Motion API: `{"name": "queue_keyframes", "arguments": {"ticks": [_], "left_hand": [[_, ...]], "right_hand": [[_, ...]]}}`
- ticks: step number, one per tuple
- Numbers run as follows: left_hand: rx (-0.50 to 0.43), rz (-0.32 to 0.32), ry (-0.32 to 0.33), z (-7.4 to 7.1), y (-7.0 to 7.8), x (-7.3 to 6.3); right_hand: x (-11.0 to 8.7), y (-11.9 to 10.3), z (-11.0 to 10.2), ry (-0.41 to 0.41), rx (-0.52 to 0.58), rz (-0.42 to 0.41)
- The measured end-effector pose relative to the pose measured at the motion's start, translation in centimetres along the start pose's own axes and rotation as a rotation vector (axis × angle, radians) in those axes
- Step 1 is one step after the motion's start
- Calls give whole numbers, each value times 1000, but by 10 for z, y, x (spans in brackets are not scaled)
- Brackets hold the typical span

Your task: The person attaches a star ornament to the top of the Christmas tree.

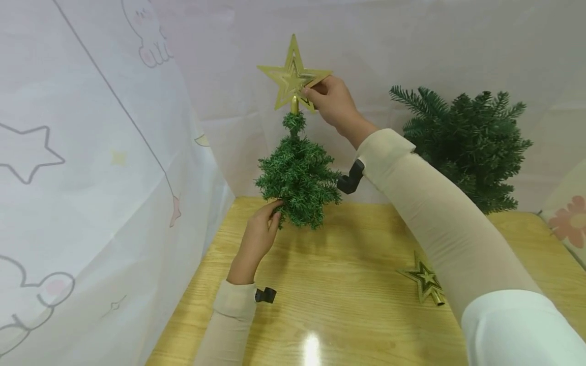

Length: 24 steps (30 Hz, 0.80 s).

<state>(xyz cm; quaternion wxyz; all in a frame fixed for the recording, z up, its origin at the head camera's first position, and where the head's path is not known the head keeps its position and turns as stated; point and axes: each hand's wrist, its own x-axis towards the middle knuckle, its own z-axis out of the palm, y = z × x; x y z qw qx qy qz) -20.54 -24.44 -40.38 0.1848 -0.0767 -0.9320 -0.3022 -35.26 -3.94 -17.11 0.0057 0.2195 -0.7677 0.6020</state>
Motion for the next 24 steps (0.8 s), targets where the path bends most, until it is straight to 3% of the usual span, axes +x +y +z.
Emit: {"name": "queue_keyframes", "arguments": {"ticks": [12, 18, 24], "left_hand": [[-7, 41, 61, -7, 7, -2], [-18, 108, 140, -10, 16, -1], [-38, 183, 211, -12, 27, -1]], "right_hand": [[-20, 13, -17, -53, 8, -9], [-40, 19, -31, -58, -11, 1], [-70, 31, -47, -32, 94, -63]]}}
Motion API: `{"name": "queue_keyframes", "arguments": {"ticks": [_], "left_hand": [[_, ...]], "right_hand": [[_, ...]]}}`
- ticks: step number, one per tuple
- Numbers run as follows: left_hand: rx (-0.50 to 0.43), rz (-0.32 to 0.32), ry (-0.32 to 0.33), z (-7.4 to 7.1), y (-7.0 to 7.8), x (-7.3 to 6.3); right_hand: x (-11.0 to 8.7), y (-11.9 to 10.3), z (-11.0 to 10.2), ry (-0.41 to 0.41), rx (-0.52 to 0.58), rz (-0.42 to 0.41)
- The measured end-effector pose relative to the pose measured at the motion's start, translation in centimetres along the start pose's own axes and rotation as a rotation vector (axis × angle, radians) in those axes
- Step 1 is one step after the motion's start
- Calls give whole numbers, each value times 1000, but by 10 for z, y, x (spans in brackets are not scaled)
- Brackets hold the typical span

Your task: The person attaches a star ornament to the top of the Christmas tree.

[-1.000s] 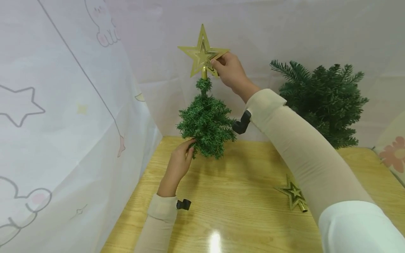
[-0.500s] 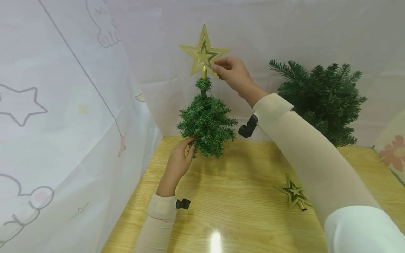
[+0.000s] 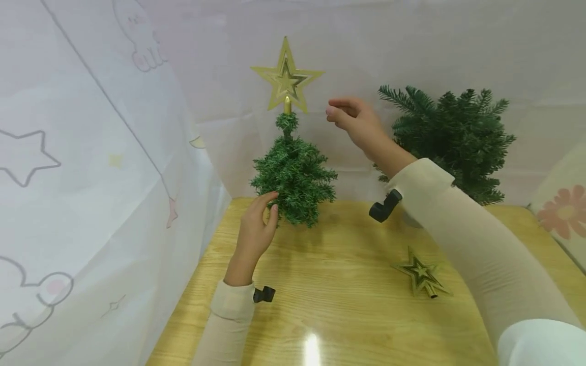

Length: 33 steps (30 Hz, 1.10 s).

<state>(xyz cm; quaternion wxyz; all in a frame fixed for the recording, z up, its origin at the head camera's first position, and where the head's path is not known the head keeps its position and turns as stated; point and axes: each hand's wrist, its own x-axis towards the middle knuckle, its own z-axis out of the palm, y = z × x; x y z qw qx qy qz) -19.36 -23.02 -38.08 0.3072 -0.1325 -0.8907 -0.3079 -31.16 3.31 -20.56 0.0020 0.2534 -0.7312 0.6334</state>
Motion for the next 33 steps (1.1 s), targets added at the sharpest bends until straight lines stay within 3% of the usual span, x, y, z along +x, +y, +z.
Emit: {"name": "queue_keyframes", "arguments": {"ticks": [4, 8, 12, 15, 20, 24, 33], "left_hand": [[-16, 39, 44, 2, 7, 3], [-28, 84, 76, 2, 17, 7], [-53, 121, 74, 5, 26, 10], [-56, 132, 62, 9, 31, 11], [-45, 142, 36, 20, 42, 15], [-70, 147, -6, 33, 53, 19], [-132, 151, -186, 75, 72, 22]], "right_hand": [[-26, 3, -9, 27, 35, -62], [-54, 7, -15, 43, 1, -147], [-82, 17, -17, 32, -53, -233], [-103, 27, -16, 10, -37, -242], [-137, 43, -10, -39, 6, -209], [-160, 59, -10, -66, -20, -148], [-192, 115, -25, -70, -31, 12]]}}
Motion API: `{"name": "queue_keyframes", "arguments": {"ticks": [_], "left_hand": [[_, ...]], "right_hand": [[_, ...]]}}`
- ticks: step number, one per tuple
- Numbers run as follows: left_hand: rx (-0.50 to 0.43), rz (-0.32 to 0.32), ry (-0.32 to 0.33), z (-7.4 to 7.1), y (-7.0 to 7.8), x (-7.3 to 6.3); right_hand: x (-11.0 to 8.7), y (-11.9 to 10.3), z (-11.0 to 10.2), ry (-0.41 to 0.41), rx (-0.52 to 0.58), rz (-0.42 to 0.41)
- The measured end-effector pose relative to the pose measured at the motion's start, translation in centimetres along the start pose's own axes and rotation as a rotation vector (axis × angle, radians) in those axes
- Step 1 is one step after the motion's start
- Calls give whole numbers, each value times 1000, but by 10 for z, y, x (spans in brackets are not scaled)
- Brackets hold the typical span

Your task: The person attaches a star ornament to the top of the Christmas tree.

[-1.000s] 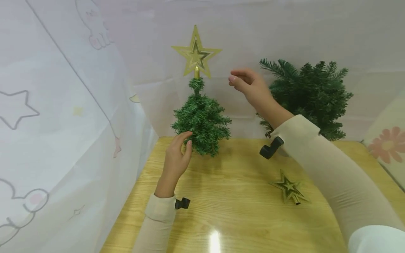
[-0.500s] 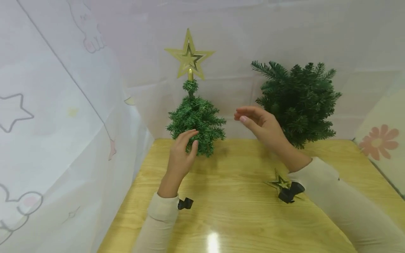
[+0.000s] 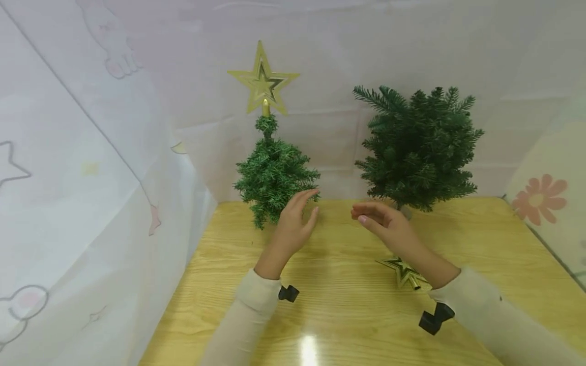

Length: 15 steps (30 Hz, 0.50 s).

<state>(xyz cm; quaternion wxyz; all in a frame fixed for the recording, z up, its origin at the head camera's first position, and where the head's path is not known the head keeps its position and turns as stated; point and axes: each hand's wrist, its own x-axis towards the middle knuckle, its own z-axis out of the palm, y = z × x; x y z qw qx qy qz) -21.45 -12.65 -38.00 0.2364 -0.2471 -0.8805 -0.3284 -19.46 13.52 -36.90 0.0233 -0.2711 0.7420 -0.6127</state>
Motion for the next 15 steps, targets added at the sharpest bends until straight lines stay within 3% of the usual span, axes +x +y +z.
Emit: {"name": "queue_keyframes", "arguments": {"ticks": [9, 15], "left_hand": [[-78, -41, -150, 32, 15, 13], [-62, -19, -182, 45, 15, 25]], "right_hand": [[-27, 52, -22, -10, -112, 96], [-43, 82, -45, 8, -140, 200]]}}
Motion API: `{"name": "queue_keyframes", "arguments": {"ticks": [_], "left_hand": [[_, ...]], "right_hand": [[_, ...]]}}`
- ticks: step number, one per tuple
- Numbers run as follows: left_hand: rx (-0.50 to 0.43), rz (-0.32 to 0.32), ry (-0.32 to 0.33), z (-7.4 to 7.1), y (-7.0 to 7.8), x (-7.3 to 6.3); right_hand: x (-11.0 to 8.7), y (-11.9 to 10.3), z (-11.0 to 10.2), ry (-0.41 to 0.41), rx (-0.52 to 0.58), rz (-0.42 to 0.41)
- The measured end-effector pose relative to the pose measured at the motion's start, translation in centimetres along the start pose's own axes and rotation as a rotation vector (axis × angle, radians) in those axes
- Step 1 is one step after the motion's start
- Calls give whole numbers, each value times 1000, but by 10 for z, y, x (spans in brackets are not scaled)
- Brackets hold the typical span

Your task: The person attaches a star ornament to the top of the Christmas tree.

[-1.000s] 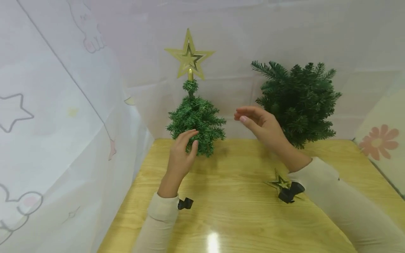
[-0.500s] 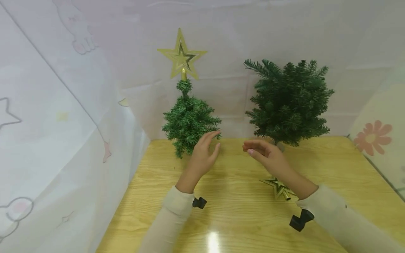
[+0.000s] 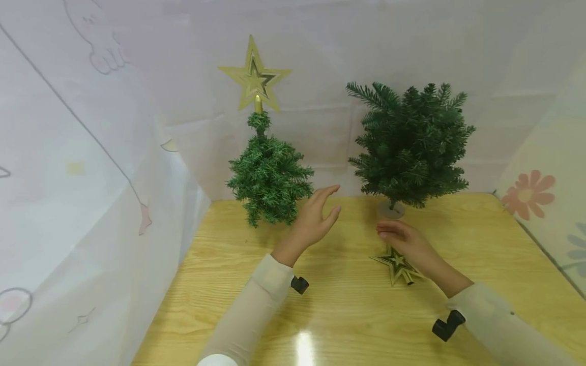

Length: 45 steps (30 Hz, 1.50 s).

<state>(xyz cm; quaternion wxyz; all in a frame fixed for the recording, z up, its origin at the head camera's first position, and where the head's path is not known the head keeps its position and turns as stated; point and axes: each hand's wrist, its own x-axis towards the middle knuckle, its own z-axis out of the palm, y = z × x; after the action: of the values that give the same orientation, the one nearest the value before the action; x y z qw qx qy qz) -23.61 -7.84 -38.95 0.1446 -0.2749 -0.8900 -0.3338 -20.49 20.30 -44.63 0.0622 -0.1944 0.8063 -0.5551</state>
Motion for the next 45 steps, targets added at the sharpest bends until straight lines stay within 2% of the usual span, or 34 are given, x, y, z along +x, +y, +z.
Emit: {"name": "queue_keyframes", "arguments": {"ticks": [7, 14, 25, 32, 45], "left_hand": [[-90, -5, -49, 10, -3, 13], [-64, 5, -38, 20, -5, 28], [-103, -39, -61, 32, -6, 41], [-146, -63, -77, 38, -4, 44], [-155, -29, -85, 50, -1, 53]], "right_hand": [[-10, 20, -15, 31, -28, 42], [-18, 41, -26, 27, -54, 101], [-25, 57, -28, 44, -235, 140], [-32, 63, -29, -5, -334, 173], [-41, 74, -34, -34, -360, 130]]}}
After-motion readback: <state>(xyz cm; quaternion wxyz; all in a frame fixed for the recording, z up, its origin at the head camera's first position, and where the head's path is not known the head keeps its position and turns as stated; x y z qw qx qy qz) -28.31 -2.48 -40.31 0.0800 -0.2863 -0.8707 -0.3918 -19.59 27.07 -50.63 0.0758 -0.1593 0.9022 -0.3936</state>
